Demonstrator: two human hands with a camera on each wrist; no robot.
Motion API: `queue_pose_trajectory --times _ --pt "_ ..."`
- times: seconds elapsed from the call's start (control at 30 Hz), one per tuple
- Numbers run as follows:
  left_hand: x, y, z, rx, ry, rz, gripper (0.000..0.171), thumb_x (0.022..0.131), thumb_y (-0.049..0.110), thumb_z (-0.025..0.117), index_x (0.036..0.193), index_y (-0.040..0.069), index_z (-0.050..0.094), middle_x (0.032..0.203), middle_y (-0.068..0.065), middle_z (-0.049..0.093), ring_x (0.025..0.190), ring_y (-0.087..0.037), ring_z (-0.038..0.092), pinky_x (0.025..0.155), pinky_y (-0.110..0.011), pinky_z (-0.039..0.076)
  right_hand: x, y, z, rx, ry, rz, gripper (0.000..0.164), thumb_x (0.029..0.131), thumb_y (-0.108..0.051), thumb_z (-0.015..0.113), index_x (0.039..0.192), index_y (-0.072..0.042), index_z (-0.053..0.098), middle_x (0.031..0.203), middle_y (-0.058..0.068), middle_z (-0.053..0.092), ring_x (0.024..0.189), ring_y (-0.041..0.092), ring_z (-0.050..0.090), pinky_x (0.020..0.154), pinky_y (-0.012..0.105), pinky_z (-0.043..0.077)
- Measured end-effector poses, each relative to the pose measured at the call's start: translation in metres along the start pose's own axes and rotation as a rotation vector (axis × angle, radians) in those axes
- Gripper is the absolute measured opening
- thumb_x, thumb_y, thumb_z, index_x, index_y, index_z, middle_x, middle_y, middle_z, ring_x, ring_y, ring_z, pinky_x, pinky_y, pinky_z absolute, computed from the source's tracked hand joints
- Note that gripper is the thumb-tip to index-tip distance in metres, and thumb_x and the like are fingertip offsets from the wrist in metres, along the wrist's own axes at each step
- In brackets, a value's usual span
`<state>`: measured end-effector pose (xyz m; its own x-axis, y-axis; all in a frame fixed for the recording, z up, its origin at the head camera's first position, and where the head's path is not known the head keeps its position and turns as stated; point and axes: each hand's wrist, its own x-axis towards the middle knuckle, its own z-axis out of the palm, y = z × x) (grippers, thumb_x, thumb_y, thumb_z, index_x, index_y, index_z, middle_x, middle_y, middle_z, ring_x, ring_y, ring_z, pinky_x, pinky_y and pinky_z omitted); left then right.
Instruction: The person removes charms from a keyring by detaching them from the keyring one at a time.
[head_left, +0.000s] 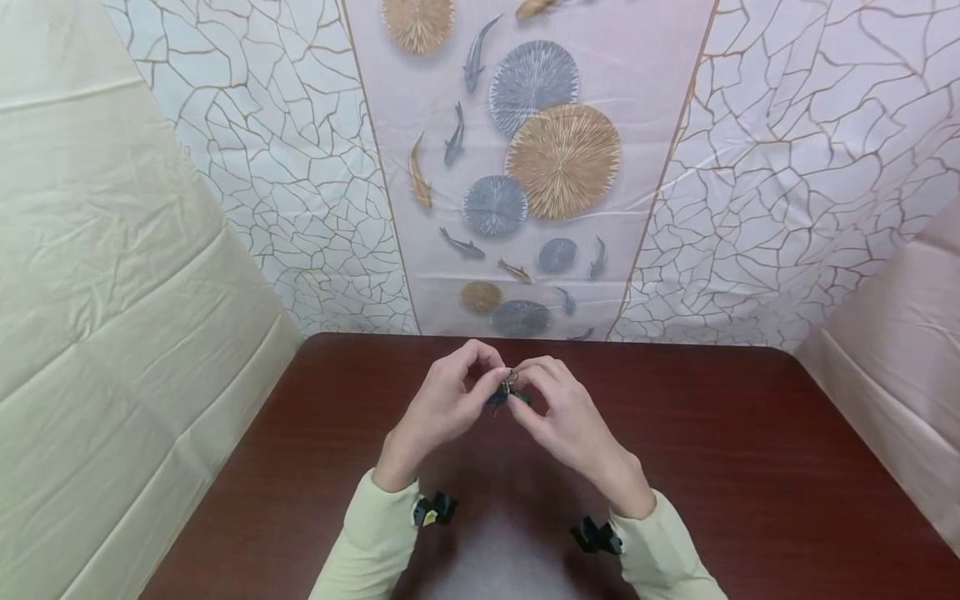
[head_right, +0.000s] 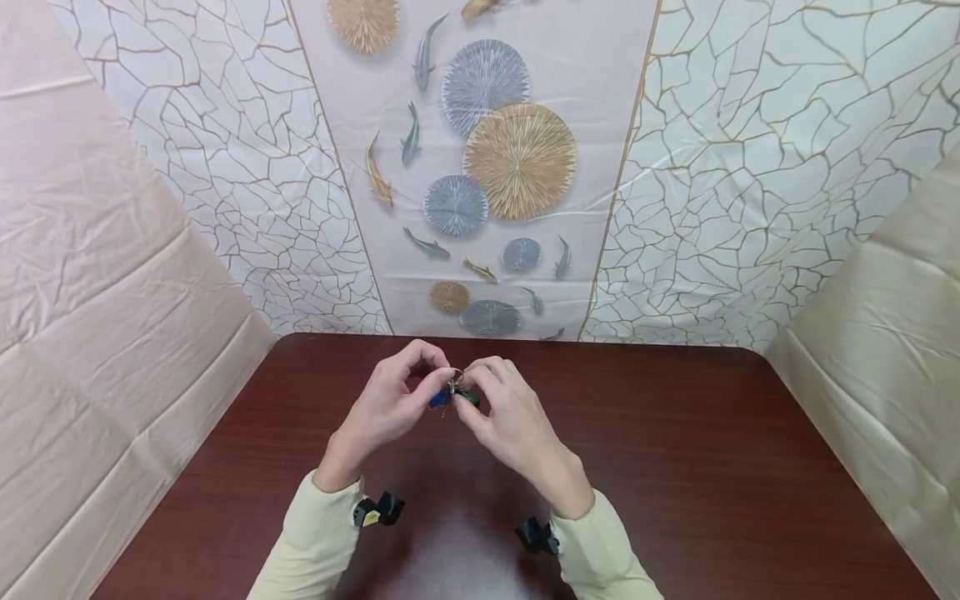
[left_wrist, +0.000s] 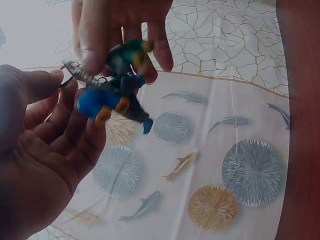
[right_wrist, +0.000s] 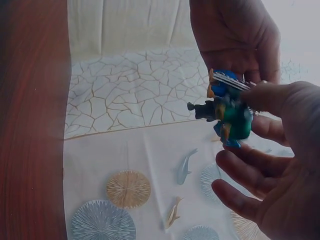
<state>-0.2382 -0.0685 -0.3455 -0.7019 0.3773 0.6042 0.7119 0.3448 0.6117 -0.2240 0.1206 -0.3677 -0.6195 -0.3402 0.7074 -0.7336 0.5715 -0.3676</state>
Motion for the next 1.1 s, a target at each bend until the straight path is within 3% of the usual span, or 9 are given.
queue_pose_trajectory --times 0.2,0.43,0.53,0.63,0.73,0.87,0.97,1.1 --pt "-0.002 -0.003 0.000 0.056 0.003 -0.001 0.007 0.094 0.014 0.066 0.097 0.011 0.060 0.087 0.001 0.063 0.065 -0.006 0.052 0.055 -0.019 0.048 0.001 0.000 -0.004 0.017 0.006 0.000 0.004 0.087 -0.008 0.069 0.090 -0.010 0.069 0.106 0.003 0.066 0.098 0.017 0.056 0.076 0.031 0.051" --pt "-0.005 -0.005 0.003 0.109 0.018 0.060 0.008 0.092 0.011 0.067 0.095 0.011 0.060 0.085 0.001 0.062 0.067 -0.008 0.051 0.059 -0.020 0.046 0.002 0.002 -0.010 0.066 0.024 -0.012 0.003 0.089 -0.009 0.068 0.091 -0.011 0.068 0.098 0.001 0.065 0.094 0.015 0.057 0.078 0.024 0.047" --pt "-0.006 -0.004 0.005 0.128 0.013 0.090 0.008 0.092 0.011 0.067 0.095 0.011 0.060 0.084 0.002 0.061 0.068 -0.007 0.050 0.060 -0.020 0.046 0.001 0.003 -0.013 0.139 -0.013 0.054 0.002 0.093 -0.012 0.065 0.092 -0.013 0.067 0.092 -0.003 0.064 0.086 0.010 0.057 0.070 0.020 0.047" --pt "-0.007 -0.002 0.007 0.149 0.008 0.115 0.008 0.092 0.011 0.067 0.095 0.010 0.059 0.085 0.002 0.060 0.070 -0.007 0.049 0.062 -0.019 0.046 0.000 0.004 -0.015 0.268 -0.077 0.180 0.006 0.096 -0.015 0.062 0.093 -0.014 0.066 0.085 -0.004 0.063 0.071 0.007 0.055 0.061 0.020 0.047" --pt "-0.007 0.000 0.007 0.186 0.014 0.145 0.010 0.092 0.010 0.068 0.095 0.010 0.059 0.085 0.001 0.058 0.072 -0.008 0.050 0.064 -0.018 0.046 0.001 0.005 -0.016 0.386 -0.125 0.286 0.008 0.098 -0.015 0.060 0.093 -0.013 0.066 0.078 0.000 0.062 0.060 0.008 0.055 0.055 0.024 0.048" --pt "-0.008 0.003 0.008 0.222 0.029 0.182 0.012 0.090 0.010 0.070 0.095 0.009 0.059 0.086 0.001 0.057 0.076 -0.010 0.051 0.066 -0.020 0.049 0.003 0.005 -0.019 0.492 -0.153 0.353 0.008 0.097 -0.012 0.060 0.092 -0.009 0.065 0.070 0.006 0.058 0.050 0.013 0.053 0.048 0.028 0.046" --pt "-0.008 0.004 0.009 0.183 0.028 0.180 0.013 0.089 0.010 0.072 0.095 0.010 0.060 0.086 0.001 0.057 0.077 -0.009 0.053 0.068 -0.018 0.050 0.004 0.006 -0.021 0.551 -0.146 0.389 0.008 0.096 -0.011 0.061 0.092 -0.007 0.066 0.065 0.006 0.055 0.046 0.015 0.048 0.044 0.029 0.043" --pt "-0.008 0.004 0.009 0.062 0.021 0.130 0.013 0.087 0.010 0.074 0.093 0.011 0.062 0.087 0.001 0.059 0.079 -0.006 0.057 0.066 -0.016 0.052 0.005 0.006 -0.021 0.591 -0.120 0.413 0.009 0.096 -0.011 0.062 0.093 -0.004 0.067 0.067 0.000 0.059 0.046 0.015 0.047 0.043 0.031 0.043"
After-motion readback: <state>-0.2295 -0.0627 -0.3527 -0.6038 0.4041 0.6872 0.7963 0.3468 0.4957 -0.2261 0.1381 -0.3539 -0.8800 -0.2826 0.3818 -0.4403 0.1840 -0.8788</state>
